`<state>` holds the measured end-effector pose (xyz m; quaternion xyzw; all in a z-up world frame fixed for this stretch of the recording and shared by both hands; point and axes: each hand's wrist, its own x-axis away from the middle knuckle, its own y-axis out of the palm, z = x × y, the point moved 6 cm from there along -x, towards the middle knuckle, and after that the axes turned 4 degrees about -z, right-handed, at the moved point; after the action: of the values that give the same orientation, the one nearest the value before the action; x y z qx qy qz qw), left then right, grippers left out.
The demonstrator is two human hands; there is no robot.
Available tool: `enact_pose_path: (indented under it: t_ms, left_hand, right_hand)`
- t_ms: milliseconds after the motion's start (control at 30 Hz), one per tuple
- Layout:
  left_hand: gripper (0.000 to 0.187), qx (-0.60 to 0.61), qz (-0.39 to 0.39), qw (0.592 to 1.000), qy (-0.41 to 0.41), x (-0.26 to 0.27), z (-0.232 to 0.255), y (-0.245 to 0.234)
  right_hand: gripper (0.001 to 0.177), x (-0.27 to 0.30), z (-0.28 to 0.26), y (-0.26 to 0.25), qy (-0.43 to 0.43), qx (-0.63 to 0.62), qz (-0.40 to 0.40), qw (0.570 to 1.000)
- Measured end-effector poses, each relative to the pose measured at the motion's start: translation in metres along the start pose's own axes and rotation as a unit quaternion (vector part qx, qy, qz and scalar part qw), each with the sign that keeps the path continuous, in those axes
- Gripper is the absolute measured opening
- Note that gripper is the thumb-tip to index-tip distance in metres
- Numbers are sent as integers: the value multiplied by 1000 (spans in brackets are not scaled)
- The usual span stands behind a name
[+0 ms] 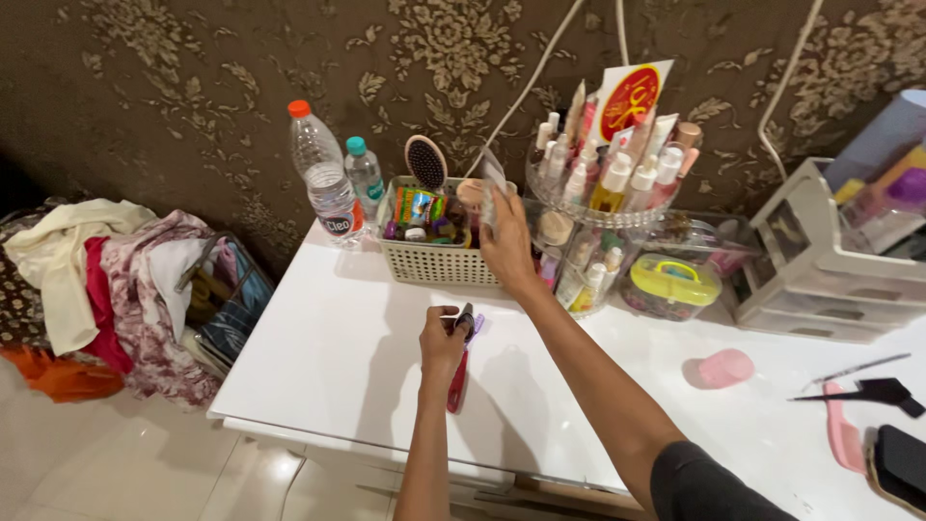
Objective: The person clears a desk of various cosmetic items, bottles, and a phone, and then wipes the surface with a cloth and a spray cleaner.
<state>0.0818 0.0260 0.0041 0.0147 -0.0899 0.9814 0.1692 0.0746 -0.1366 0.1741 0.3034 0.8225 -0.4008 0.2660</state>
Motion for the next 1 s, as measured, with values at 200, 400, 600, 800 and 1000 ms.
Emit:
enact_pose_path:
  t_ms: [200, 400, 600, 800, 1000]
  left_hand:
    - [15, 27, 10, 999, 27, 0, -1, -13]
    - [13, 45, -29, 999, 10, -2, -5, -10]
    - [16, 45, -51, 998, 3, -1, -13, -1]
    - [18, 33, -55, 997, 38, 1, -11, 7]
    - [24, 22, -111, 992, 54, -1, -11, 47]
  right_hand:
    - [65, 3, 48, 33, 72, 80, -37, 993]
    - [77, 13, 112, 72, 158, 58, -116, 979]
    - [71, 23, 140, 93, 165, 127, -185, 960]
    - [59, 35, 86, 63, 43, 134, -63, 988]
    - [36, 89, 61, 12, 26, 0, -39, 999]
